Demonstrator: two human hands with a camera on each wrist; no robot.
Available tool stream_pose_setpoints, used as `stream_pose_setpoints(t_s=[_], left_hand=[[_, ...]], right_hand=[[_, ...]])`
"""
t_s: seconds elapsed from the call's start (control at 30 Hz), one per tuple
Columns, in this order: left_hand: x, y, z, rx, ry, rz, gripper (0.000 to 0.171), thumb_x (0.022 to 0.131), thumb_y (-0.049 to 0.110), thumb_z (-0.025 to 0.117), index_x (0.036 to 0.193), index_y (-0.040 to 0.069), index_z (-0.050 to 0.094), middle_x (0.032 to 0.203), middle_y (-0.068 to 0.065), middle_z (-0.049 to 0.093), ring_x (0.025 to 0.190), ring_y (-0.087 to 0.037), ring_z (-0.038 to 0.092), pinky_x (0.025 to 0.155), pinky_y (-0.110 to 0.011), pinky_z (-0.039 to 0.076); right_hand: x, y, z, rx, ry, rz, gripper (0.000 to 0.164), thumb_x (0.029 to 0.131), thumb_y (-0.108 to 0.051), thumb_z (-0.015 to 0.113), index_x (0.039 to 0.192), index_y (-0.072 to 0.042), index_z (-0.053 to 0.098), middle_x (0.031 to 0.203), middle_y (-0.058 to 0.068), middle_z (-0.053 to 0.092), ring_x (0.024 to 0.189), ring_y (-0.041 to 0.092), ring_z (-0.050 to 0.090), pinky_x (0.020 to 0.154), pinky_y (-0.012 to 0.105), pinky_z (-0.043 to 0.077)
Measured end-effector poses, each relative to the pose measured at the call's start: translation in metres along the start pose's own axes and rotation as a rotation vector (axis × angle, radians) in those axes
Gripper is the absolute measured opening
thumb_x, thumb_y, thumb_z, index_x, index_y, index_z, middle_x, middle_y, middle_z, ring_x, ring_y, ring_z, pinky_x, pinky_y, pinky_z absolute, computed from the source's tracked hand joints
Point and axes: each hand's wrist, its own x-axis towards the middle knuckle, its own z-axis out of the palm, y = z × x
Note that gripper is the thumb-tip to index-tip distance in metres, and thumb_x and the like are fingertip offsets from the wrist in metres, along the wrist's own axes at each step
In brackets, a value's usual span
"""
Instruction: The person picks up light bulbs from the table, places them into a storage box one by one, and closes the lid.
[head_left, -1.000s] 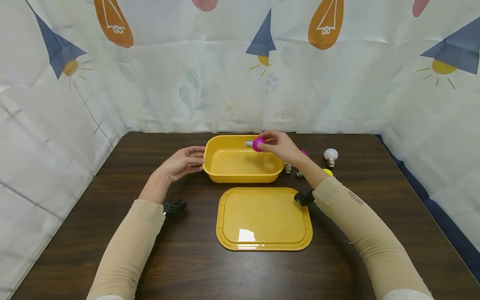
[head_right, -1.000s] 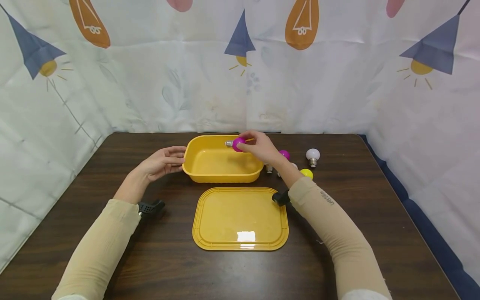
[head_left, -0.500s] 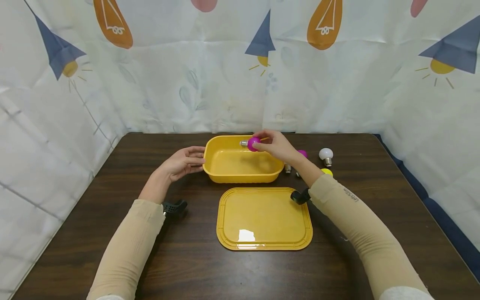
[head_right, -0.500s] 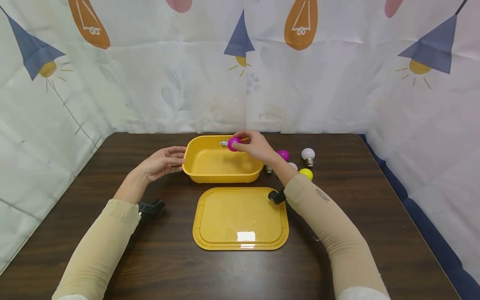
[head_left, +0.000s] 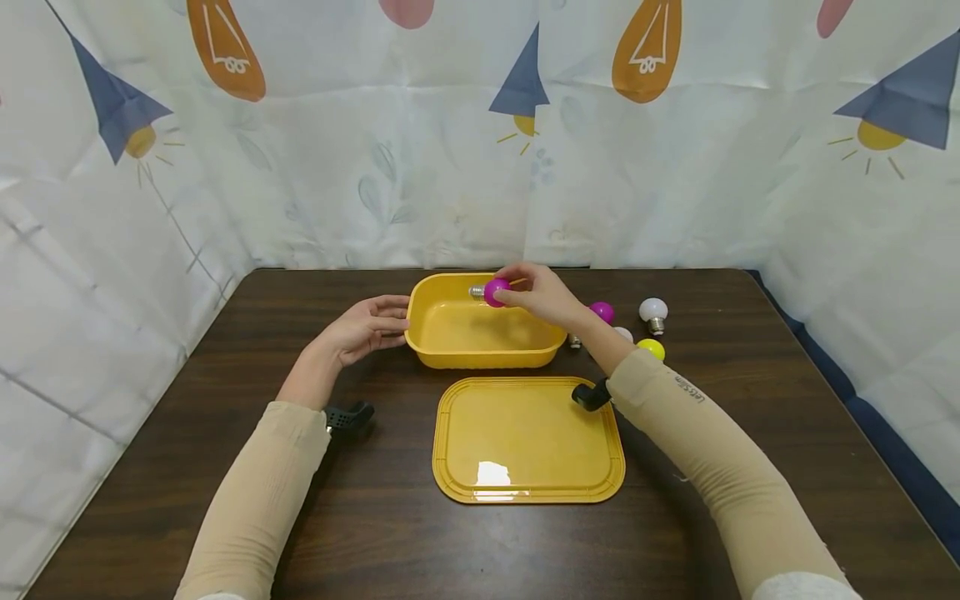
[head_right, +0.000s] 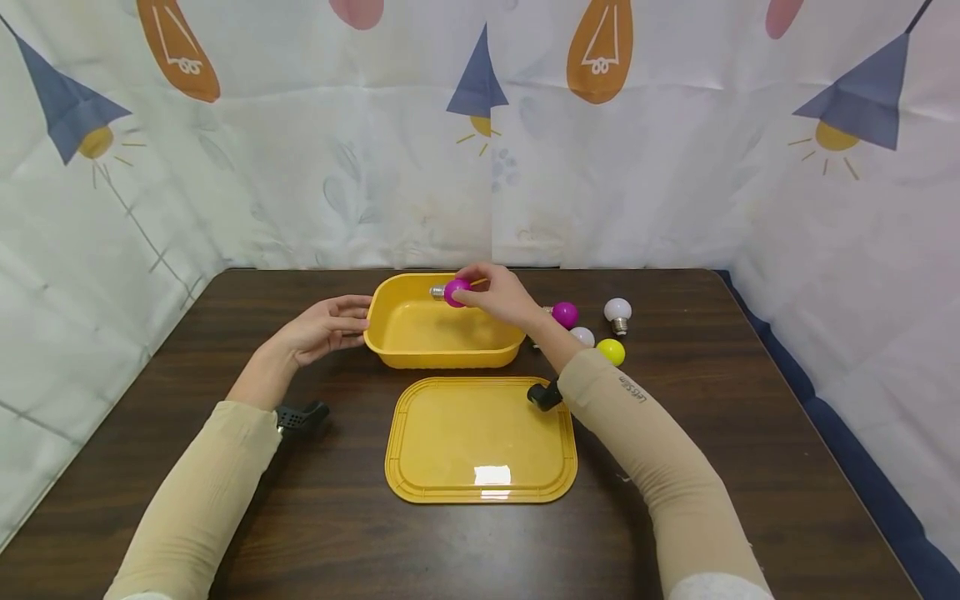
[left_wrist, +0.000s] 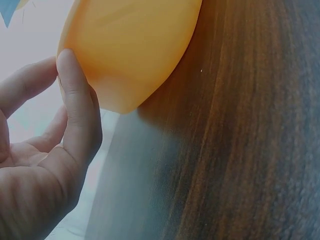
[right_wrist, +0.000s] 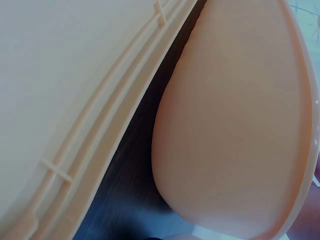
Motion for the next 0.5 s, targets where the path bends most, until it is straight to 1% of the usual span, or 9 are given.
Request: stream_pose_setpoints(t_s=[0.23,0.37,0.5], left_hand=[[0.0006,0.0001,0.0008,-0.010,0.003,-0.003,0.060,0.100,0.001,0.066,0.153,-0.003,0.037,0.120,-0.010,0.066,0.095,-0.019,0.071,0.093,-0.037,0.057],[0.0002,0.0001,0.0009,-0.008,0.005,-0.008,0.061,0.100,0.001,0.066,0.153,-0.003,0.036,0.120,-0.010,0.066,0.095,-0.019,0.072,0.095,-0.039,0.057],[-0.0006,-0.0003,-0.0001,-0.001,0.000,-0.002,0.060,0.101,0.001,0.065,0.154,-0.003,0.035,0.125,-0.013,0.063,0.096,-0.019,0.071,0.098,-0.041,0.055]], right_hand=[[0.0018,-0.0018,0.0039,0.006,-0.002,-0.004,0.036,0.099,-0.021,0.072,0.130,-0.005,0.063,0.129,0.010,0.061,0.112,0.026,0.065,0.096,0.040,0.054],[0.0028,-0.0016,0.0071,0.008,-0.003,0.001,0.038,0.098,-0.022,0.073,0.131,-0.005,0.063,0.128,0.010,0.062,0.111,0.025,0.065,0.095,0.040,0.054],[0.0057,0.0002,0.0100,-0.001,-0.001,0.014,0.038,0.098,-0.023,0.074,0.131,-0.006,0.063,0.127,0.009,0.062,0.109,0.024,0.066,0.094,0.038,0.055]])
